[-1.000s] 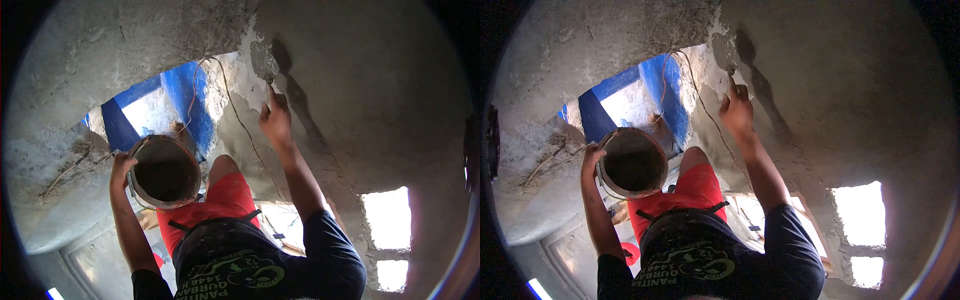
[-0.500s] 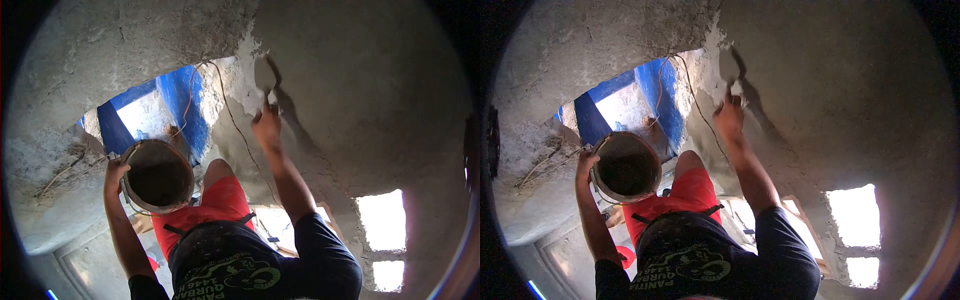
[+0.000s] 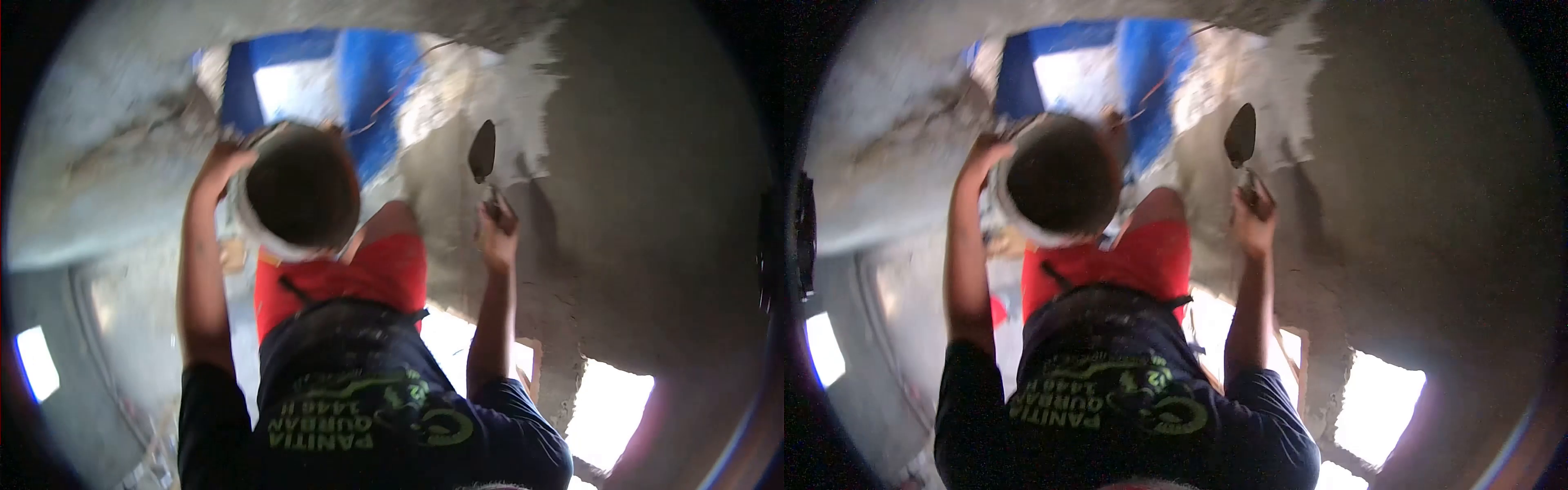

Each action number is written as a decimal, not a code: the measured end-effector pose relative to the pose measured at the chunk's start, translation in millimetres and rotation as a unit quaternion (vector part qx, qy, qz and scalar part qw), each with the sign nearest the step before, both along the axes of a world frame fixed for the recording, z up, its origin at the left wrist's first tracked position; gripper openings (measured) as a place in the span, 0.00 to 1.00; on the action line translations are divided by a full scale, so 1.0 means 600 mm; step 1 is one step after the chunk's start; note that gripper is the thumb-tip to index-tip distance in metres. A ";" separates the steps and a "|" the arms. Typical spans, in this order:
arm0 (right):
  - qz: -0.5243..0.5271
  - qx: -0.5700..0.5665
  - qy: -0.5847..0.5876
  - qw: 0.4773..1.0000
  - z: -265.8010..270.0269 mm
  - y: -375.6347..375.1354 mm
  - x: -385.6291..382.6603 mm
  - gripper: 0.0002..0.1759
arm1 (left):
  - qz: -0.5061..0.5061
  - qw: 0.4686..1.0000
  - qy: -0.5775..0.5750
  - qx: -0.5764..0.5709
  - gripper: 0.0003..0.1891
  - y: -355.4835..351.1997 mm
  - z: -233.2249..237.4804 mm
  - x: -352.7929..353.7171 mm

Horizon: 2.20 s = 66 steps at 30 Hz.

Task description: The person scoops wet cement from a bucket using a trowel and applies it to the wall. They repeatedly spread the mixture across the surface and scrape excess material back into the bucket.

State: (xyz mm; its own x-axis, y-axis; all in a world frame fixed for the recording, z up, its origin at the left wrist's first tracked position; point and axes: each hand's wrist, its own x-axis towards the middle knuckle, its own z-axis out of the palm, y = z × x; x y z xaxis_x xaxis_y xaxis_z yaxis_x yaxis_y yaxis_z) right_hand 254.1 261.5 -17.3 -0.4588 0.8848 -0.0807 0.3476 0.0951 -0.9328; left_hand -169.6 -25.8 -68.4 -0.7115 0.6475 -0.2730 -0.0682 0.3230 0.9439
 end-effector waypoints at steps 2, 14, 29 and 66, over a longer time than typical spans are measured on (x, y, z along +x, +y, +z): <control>0.072 -0.064 0.016 0.995 0.003 -0.034 0.017 0.29 | -0.033 0.999 0.012 -0.026 0.16 0.008 0.014 0.003; 0.421 0.316 -0.318 0.788 0.078 -0.065 -0.113 0.12 | -0.154 0.974 0.167 0.003 0.15 0.074 0.058 0.103; 0.615 0.149 -0.383 0.673 0.139 -0.105 -0.169 0.16 | -0.174 0.975 0.136 -0.029 0.18 0.100 0.047 0.111; 0.682 0.284 -0.420 0.527 -0.052 -0.120 -0.277 0.16 | -0.236 0.963 0.116 -0.056 0.19 0.161 0.048 0.138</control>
State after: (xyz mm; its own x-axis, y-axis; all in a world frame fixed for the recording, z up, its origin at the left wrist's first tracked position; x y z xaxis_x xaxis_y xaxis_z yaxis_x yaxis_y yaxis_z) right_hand 87.9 189.5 -48.6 -0.7136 -0.2313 -0.6612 -0.1379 0.9718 -0.1912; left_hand -87.0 70.8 -39.7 -0.3947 0.8899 -0.2286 0.3209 0.3667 0.8732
